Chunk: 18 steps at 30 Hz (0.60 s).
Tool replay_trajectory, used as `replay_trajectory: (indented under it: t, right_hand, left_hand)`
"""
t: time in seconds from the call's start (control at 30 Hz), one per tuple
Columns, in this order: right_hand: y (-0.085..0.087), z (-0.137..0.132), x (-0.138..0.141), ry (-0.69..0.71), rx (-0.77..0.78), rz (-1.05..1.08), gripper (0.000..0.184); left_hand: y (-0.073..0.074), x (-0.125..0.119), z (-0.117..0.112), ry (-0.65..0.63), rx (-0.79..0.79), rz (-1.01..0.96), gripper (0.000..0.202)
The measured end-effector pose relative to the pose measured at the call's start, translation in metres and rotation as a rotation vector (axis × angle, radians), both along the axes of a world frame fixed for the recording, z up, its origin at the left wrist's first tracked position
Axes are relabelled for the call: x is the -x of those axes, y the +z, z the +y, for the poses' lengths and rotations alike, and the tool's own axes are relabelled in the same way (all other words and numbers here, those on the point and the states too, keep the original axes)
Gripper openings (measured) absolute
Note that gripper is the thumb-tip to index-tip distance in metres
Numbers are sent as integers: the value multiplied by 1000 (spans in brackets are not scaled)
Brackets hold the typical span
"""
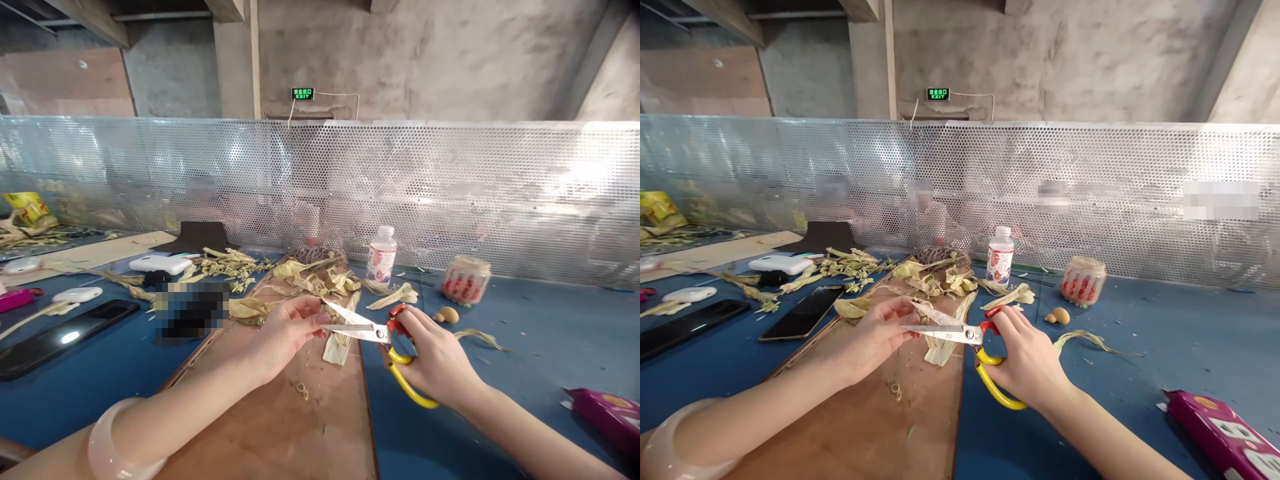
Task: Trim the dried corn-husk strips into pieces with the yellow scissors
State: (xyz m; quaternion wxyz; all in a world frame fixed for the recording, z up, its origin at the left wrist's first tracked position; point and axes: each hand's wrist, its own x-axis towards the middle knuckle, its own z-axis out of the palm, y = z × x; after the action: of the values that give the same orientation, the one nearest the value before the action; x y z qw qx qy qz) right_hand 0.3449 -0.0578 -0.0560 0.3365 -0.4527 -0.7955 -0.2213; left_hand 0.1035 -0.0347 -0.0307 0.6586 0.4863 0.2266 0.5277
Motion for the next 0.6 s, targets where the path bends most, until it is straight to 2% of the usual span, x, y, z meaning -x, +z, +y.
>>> replay_trajectory:
  t: [0.27,0.47,0.6]
  right_hand:
    - [4,0,0,31,-72,-39,26]
    - [0,0,0,11,-23,12,26]
    - [-2,1,1,-59,22,117,21]
  left_hand:
    - [-4,2,2,-27,6,-19,22]
    - [-5,1,2,-67,-17,-9,23]
    - [-4,2,0,-113,-67,51,24]
